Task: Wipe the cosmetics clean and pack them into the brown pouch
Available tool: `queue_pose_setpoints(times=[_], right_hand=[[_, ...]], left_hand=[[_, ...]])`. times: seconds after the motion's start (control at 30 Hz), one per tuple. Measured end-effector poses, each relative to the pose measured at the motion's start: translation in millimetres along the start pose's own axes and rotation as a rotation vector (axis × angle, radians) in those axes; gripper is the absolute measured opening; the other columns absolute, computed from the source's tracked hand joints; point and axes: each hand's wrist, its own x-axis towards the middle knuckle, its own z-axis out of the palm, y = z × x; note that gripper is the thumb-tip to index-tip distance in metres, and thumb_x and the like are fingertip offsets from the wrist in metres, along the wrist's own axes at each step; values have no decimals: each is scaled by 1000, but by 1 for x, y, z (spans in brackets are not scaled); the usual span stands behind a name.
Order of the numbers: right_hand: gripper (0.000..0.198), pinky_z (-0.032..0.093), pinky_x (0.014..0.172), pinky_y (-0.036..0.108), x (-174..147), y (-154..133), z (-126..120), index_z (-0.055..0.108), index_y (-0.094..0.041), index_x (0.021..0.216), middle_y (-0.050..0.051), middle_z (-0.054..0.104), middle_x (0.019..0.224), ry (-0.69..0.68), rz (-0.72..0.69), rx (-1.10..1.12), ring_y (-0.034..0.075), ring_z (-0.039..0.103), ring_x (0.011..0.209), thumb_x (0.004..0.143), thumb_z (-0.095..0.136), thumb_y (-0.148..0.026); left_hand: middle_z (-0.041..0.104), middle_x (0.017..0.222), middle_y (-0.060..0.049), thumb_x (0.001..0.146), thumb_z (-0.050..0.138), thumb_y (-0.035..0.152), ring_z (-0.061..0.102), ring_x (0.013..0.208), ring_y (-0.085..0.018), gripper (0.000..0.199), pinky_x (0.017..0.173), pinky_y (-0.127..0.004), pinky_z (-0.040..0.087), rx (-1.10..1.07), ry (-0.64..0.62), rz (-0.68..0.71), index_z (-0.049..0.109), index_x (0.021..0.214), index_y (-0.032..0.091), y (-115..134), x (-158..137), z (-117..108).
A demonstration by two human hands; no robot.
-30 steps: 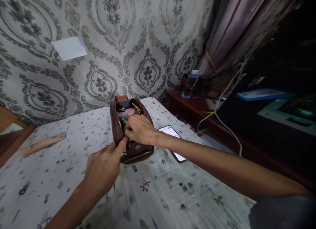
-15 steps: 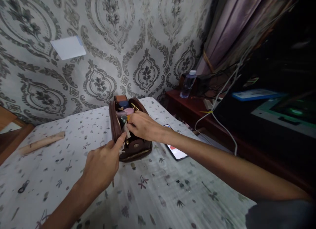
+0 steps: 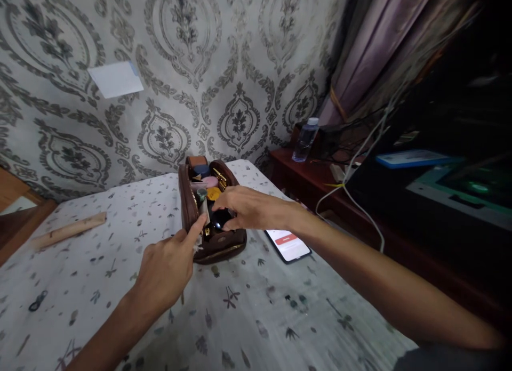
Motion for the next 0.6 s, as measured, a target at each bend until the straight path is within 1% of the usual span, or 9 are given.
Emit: queue_pose_setpoints(times=[0.1,0.2,0.27,0.33,0.43,0.5,0.6], right_hand=[[16,42,80,31,1,2,1,72,-15,95,5,67,89,-29,-25,-10,22,61,91,79,72,-12],[14,43,81,33,1,3,4,71,-14,96,7,67,91,25,-32,-38,23,60,92,81,71,-15],[13,43,79,32,1,2,6,69,-13,95,7,67,89,47,-14,-57,22,60,90,82,71,-15],[16,44,77,31,1,-1,6,68,-13,97,8,67,89,60,3,-66,22,60,88,81,70,-13],[21,46,79,32,-1,-5,5,67,-13,102,9,67,95,62,-10,-49,23,61,92,81,69,-11],[19,47,82,34,-1,-5,5,66,-13,102,9,67,98,52,-18,-36,23,62,96,83,68,-12],[22,50,87,37,-3,-1,8,66,-13,107,11,68,105,52,-8,-18,25,63,101,85,67,-15]], left_hand=[[71,95,-3,86,42,6,69,75,-17,76,59,-23,46,11,-9,16,25,155,32,0,0,0],[70,92,-4,85,41,4,70,75,-18,78,58,-24,46,20,-38,18,24,156,32,1,0,-2],[70,93,-4,85,40,2,71,77,-19,78,59,-25,47,24,-39,11,24,156,32,2,0,-3],[71,93,-4,86,39,2,71,79,-20,79,60,-26,48,27,-39,10,23,156,33,3,0,-3],[71,92,-3,87,39,2,71,76,-19,78,60,-26,49,23,-41,28,23,156,34,1,0,-2],[70,92,-3,87,38,2,71,75,-19,77,60,-26,50,8,-8,60,23,156,33,-2,-2,2],[71,92,-3,85,36,1,70,72,-18,74,59,-27,52,-32,114,133,29,154,28,-12,-10,14]])
